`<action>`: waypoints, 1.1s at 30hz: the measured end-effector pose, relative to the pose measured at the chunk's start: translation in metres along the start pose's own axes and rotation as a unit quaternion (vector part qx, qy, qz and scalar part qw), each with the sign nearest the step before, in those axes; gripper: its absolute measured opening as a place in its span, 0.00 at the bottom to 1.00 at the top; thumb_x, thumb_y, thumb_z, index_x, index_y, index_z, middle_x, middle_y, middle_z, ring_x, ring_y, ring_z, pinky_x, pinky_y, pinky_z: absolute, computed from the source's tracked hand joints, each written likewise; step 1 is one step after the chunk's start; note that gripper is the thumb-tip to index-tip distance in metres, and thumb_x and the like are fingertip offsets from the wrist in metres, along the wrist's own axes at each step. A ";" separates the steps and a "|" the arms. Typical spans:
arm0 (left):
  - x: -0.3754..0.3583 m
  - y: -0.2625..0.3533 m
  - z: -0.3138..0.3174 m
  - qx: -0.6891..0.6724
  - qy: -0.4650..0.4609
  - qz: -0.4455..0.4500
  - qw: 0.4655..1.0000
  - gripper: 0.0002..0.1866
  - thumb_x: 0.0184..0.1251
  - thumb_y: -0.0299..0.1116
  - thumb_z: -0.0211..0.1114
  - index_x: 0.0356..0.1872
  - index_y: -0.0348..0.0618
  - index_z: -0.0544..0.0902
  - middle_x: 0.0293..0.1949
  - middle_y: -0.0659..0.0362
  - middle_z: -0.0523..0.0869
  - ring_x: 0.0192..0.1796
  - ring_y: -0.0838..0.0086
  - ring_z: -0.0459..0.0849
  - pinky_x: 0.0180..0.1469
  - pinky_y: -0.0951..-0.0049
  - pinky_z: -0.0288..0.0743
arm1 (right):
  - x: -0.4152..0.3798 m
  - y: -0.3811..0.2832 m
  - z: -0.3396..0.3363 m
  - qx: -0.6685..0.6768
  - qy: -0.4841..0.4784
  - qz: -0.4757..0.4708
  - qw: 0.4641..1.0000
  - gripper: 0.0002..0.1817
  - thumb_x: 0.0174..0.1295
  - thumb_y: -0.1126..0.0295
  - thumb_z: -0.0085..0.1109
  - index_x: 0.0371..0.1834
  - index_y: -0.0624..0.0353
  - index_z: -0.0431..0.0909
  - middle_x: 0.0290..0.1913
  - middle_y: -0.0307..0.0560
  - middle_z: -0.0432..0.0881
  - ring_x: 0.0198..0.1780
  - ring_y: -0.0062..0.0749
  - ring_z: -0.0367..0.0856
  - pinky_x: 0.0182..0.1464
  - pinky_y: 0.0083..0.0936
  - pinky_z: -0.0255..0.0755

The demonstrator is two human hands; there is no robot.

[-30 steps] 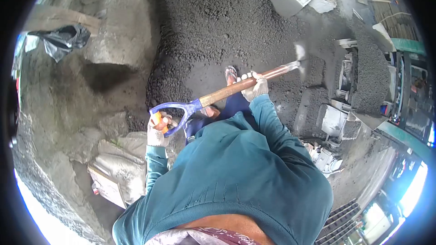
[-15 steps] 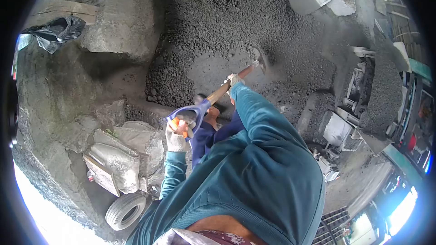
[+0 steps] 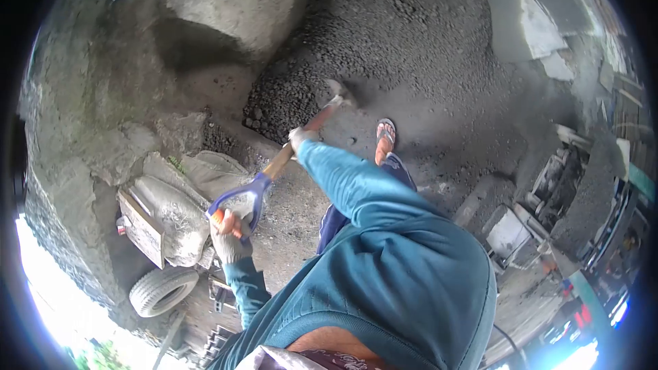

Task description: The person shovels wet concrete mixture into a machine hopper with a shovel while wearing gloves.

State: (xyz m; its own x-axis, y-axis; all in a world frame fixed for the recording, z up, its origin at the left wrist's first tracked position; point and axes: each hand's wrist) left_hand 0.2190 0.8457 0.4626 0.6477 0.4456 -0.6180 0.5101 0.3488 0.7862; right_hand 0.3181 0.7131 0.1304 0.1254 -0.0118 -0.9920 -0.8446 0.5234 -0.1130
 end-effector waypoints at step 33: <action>0.077 -0.095 -0.058 -0.006 -0.002 -0.117 0.993 0.08 0.61 0.31 0.66 0.34 0.45 0.74 0.17 0.64 0.71 0.15 0.72 0.71 0.20 0.70 0.69 | 0.039 -0.022 -0.018 0.030 0.044 -0.073 0.996 0.08 0.65 0.68 0.58 0.38 0.62 0.74 0.32 0.52 0.81 0.28 0.43 0.82 0.31 0.47 0.81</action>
State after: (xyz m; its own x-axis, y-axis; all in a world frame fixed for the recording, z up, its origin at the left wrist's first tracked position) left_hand 0.1876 0.8950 0.3402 0.5142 0.3472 -0.7843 0.6406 0.4526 0.6203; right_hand 0.3326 0.6858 0.0935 0.1967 -0.1640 -0.9667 -0.7880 0.5602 -0.2554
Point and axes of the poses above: each hand's wrist, its own x-axis towards the middle knuckle, its own z-axis out of the palm, y = z × x
